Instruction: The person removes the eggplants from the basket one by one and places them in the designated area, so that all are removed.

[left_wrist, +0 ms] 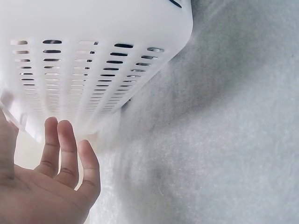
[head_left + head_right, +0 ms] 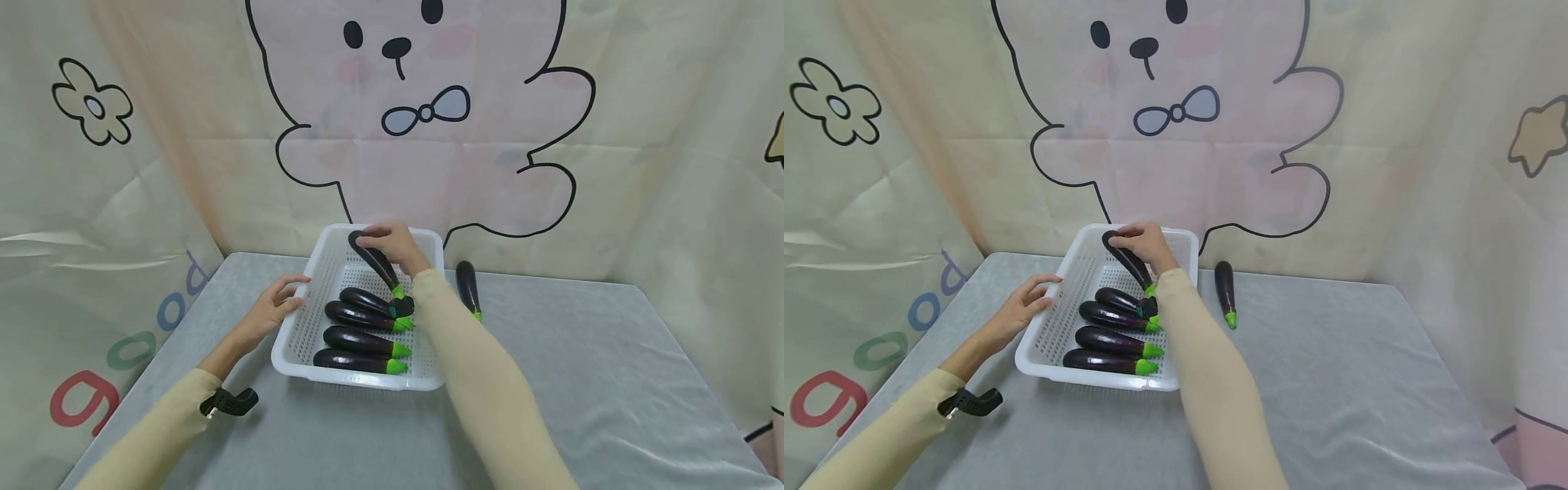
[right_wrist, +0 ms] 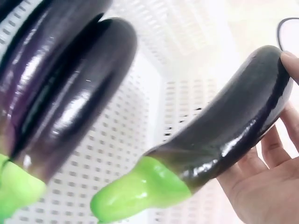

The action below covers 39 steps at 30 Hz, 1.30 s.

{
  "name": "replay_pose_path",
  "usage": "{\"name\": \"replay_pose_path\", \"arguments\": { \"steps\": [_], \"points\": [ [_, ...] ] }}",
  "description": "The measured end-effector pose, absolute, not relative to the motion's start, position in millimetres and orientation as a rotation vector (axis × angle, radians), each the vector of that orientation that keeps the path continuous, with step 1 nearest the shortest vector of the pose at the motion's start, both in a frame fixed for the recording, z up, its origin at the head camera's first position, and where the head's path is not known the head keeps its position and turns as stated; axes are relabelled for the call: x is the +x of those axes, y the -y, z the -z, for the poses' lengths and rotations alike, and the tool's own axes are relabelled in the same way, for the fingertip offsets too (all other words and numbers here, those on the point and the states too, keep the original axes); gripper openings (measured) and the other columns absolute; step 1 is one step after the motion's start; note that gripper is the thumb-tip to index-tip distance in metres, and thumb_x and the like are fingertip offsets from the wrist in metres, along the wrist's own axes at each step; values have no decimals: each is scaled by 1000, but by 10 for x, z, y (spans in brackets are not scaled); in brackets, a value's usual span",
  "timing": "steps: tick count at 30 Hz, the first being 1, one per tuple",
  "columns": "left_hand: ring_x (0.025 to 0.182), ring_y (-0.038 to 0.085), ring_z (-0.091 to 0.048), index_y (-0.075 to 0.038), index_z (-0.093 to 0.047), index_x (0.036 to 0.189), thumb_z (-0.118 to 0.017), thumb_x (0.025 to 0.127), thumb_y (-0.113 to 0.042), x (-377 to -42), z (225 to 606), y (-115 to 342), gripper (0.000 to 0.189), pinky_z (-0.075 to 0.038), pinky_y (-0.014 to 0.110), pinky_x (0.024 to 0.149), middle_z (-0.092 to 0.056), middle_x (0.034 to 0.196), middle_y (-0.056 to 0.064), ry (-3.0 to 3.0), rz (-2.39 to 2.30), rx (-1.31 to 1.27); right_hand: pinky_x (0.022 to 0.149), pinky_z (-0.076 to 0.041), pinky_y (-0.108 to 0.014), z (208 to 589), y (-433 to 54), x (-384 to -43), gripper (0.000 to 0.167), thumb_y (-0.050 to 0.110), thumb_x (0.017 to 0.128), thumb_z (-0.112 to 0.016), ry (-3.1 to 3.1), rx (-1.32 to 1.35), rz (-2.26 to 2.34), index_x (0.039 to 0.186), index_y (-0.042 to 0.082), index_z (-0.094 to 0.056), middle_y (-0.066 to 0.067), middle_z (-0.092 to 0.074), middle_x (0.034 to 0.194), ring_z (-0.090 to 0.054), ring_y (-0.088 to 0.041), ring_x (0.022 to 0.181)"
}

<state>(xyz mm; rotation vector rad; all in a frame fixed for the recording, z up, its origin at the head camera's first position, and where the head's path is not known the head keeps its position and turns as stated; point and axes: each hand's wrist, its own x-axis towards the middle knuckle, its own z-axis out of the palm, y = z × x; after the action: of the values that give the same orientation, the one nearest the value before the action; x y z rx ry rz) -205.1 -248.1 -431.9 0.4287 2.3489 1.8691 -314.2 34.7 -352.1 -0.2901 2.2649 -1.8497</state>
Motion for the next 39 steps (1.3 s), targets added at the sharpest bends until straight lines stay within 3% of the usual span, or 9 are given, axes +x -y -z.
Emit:
{"name": "replay_pose_path", "arguments": {
  "steps": [9,21,39],
  "points": [
    [106,43,-60,-10,-43,145,-58,105,-13,-2035,4302,2477,42,-54,47,78,-47,137,32,-2365,-1849,425,83,-55,-35,3374,-437,-3140,39,21,91,-81,-2205,-330,1922,125,7,-70,-7,-70,115,-70,-24,96],
    [108,44,-59,-9,-43,146,-59,105,-14,-2047,4295,2469,44,-55,48,79,-45,139,32,-2372,-1838,398,98,-46,-54,3208,-696,-3100,41,25,92,-79,-2184,-371,2024,128,9,-68,-9,-64,125,-62,-26,112],
    [112,46,-57,-10,-42,146,-58,105,-14,-2027,4289,2476,44,-54,49,80,-44,142,32,-2364,-1840,400,97,-46,-56,3107,-1102,-2941,40,19,92,-78,-2134,-364,2137,128,5,-67,-13,-64,125,-62,-28,114]
  ]
}}
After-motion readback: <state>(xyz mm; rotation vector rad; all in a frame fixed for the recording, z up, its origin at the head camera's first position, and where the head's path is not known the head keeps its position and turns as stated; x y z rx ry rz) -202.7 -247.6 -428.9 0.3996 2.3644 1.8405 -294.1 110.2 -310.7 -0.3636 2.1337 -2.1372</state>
